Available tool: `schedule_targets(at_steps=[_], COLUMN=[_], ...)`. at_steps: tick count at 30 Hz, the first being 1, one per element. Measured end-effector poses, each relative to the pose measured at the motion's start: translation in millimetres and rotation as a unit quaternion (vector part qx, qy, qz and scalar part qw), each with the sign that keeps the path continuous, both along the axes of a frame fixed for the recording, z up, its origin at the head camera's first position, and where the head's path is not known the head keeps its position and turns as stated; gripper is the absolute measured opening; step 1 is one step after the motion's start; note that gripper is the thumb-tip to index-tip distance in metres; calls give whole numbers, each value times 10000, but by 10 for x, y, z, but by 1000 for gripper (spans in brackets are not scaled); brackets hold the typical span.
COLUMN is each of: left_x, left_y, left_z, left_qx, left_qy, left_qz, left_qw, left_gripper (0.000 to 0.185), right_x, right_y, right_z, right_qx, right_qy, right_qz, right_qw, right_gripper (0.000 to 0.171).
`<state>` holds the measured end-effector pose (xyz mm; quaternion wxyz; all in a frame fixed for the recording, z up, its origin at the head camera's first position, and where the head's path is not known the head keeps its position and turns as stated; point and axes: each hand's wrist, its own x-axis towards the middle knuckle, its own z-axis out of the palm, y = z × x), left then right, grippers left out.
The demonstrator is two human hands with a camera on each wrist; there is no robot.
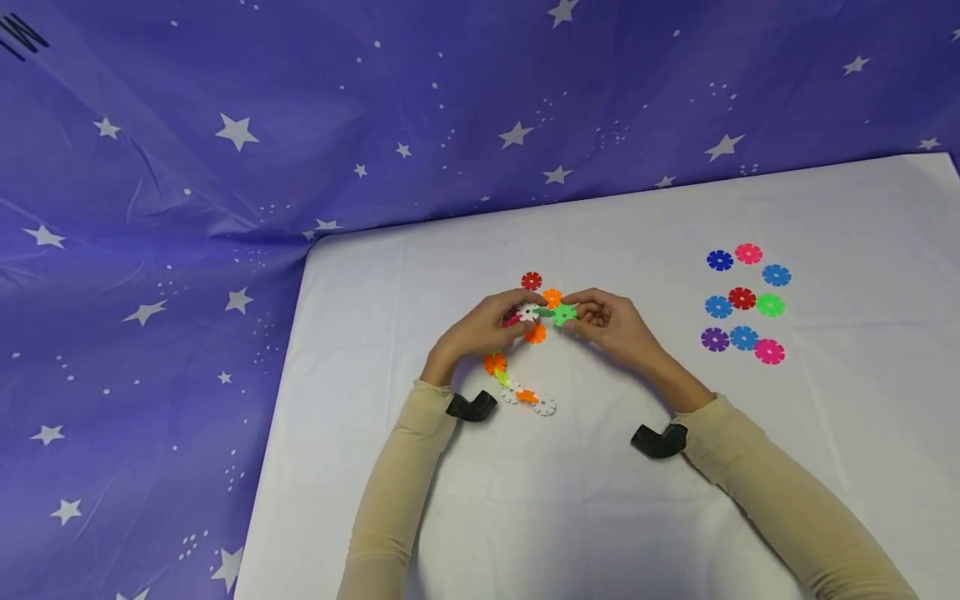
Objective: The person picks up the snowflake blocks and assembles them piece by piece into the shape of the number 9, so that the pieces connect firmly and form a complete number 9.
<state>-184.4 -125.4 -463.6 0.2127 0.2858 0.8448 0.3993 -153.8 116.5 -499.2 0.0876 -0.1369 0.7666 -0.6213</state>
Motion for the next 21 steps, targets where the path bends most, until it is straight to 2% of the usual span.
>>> schedule_targets(at_steps=[7,11,15,21], left_x=[11,23,35,38], left_y=[60,89,106,115], left_z=[-42,-54,-53,-59], left_qx=[278,360,521,644], left_qy=[-241,-549,-754,-688], left_qz=[234,389,350,278], left_qw=[9990,9971,9952,9952], left_gripper=[27,29,32,24], right_x=[13,12,12,11], right_y=[-6,-7,-8,-13], right_z=[4,6,7,6], right_qx=[-47,-103,-200,-412], right_qy=[19,152,134,143], right_qz=[-2,-25,-9,83], right_qw=[10000,9998,9997,9990], right_gripper=[32,31,28,25])
